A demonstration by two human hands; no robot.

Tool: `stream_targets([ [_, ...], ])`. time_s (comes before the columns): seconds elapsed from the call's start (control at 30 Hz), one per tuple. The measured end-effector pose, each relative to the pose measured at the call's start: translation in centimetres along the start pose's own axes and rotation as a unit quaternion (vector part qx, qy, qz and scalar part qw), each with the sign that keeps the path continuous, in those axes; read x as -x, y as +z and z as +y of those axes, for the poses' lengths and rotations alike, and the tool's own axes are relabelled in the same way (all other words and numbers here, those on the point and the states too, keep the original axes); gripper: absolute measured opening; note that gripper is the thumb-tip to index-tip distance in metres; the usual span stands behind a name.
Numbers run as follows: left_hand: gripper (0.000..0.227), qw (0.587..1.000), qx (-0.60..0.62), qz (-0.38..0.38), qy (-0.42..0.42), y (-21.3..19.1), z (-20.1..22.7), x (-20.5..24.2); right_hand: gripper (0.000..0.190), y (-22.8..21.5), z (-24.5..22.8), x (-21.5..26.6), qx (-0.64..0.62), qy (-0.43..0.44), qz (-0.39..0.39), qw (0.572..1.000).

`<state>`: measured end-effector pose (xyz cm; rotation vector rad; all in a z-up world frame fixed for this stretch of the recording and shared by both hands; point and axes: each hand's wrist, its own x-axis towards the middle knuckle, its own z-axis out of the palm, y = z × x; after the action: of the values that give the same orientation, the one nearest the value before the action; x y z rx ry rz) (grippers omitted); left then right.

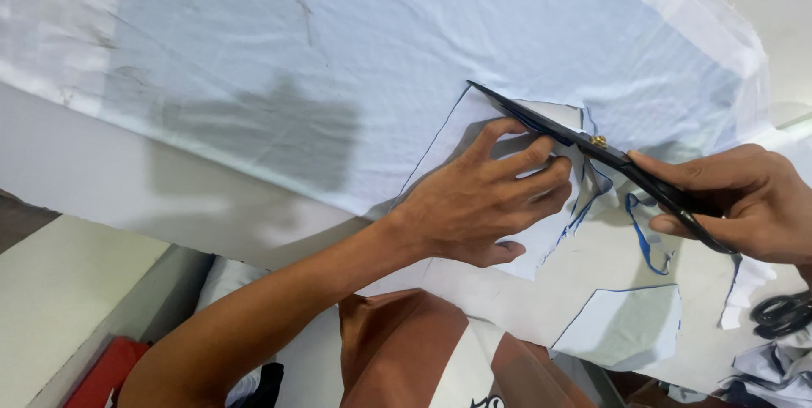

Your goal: The person uses large scissors to cut a piece of white fabric along a blue marked line on a white table. They hold the fabric steady with one hand while cutting with the other, then lift and reposition the cut piece to continue cutting along the marked outline.

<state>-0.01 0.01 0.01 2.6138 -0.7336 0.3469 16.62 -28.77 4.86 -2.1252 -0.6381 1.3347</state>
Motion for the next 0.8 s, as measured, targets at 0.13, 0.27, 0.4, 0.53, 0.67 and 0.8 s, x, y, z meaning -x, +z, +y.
stream_targets([
  [0.13, 0.070, 1.000, 0.007, 0.003, -0.003, 0.12, 0.00, 0.04, 0.077, -0.17, 0.19, -0.29, -0.061, 0.009, 0.002, 0.998],
  [0.27, 0.074, 1.000, 0.002, 0.006, -0.005, 0.15, 0.09, 0.09, 0.077, -0.15, -0.07, -0.69, -0.045, -0.043, -0.013, 0.998],
  [0.4, 0.073, 1.000, 0.010, 0.008, -0.005, 0.21, 0.08, 0.09, 0.079, -0.09, 0.01, -0.78, -0.025, -0.041, -0.013, 0.999],
  [0.53, 0.068, 1.000, 0.007, 0.010, -0.008, 0.01, 0.00, 0.00, 0.077, 0.12, -0.27, -0.81, -0.009, -0.019, -0.009, 1.000],
  [0.67, 0.068, 1.000, 0.008, 0.006, -0.004, -0.06, -0.01, -0.02, 0.077, 0.21, -0.49, -0.96, 0.008, -0.027, -0.012, 1.000],
  [0.8, 0.070, 1.000, 0.004, 0.002, -0.001, -0.09, -0.01, -0.02, 0.076, 0.15, -0.34, -0.93, 0.010, -0.027, -0.009, 1.000],
])
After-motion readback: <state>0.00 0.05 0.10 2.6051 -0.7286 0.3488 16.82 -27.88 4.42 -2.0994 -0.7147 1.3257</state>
